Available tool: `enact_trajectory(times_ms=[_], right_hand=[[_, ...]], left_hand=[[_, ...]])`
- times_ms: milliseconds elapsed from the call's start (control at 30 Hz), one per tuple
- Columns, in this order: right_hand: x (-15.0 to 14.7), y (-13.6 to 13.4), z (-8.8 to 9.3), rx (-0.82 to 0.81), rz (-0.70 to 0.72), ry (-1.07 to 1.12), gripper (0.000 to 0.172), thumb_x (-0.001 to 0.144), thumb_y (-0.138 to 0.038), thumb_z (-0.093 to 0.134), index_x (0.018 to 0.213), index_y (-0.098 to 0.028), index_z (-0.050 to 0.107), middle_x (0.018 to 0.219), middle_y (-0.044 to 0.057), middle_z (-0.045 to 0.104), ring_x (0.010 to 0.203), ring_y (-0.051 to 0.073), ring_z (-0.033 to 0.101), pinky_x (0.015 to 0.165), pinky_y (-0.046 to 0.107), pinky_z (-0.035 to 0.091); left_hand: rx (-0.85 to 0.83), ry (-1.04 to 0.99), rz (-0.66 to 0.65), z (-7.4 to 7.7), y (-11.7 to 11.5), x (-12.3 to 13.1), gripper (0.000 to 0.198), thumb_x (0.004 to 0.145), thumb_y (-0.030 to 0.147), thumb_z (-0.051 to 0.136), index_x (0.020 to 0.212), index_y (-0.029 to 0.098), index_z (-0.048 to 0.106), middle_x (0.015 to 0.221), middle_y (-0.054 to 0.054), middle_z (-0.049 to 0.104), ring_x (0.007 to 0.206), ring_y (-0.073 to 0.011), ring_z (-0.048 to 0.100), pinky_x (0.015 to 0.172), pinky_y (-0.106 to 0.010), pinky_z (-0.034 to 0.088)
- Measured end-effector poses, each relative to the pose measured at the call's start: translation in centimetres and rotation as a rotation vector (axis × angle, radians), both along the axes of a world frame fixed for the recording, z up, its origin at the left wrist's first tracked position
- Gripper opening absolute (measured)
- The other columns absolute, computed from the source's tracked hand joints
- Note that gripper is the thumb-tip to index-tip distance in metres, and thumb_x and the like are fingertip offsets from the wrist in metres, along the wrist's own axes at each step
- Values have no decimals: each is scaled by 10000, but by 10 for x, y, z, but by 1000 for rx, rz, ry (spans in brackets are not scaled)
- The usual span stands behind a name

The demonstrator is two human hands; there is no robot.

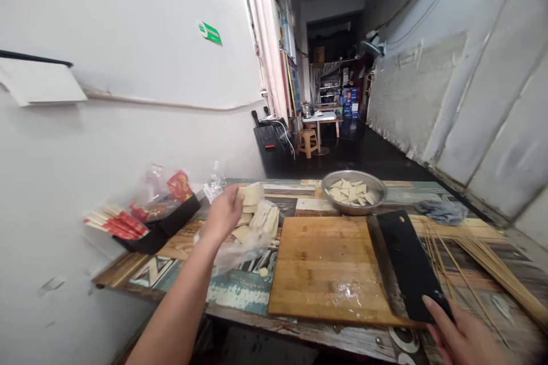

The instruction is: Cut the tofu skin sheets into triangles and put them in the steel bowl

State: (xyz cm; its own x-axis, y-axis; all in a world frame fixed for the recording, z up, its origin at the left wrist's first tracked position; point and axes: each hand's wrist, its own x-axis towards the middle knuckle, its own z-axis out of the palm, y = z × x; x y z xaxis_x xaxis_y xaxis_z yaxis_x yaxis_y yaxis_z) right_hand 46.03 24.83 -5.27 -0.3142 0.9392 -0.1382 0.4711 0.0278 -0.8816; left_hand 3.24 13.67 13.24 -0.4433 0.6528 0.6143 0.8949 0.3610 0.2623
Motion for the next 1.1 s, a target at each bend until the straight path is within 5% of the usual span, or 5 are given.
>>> enact_trajectory(times_ms=[233,400,600,800,1100], right_hand=[[-6,-7,24,-48,39,107,402,826,-595,350,625,-247,356,382,-59,429,286,135,436,306,251,371],[-5,-13,40,-73,98,156,367,875,-541,318,665,-240,342,444,-68,424,316,115,439,337,236,366],[-4,-11,50,-59,137,71,350,895,-506,260,702,-232,359,463,-62,439,334,123,449,362,241,377],[2,-4,88,427,354,-445,335,931,-320,261,837,-155,536,767,95,652,732,206,626,651,288,417],[-6,-5,119,608,680,-706,295,932,-296,308,832,-167,553,650,50,634,590,171,613,488,247,263]], left_hand=[[-47,341,-535,-80,69,79,301,894,149,304,1096,131,525,1150,-129,552,1094,-196,505,921,-340,431],[-227,574,-771,-130,60,94,217,868,142,407,1006,127,574,1226,-162,508,1145,-249,475,908,-410,454],[-141,686,-799,-135,28,117,202,872,90,388,930,100,581,1251,-167,493,1238,-277,379,992,-499,367],[-194,685,-854,-148,23,168,316,888,99,288,1019,56,572,989,-151,618,924,-217,578,813,-393,500],[-137,492,-899,-159,-6,149,332,910,143,298,1133,83,536,1077,-152,603,1078,-224,519,873,-373,495]])
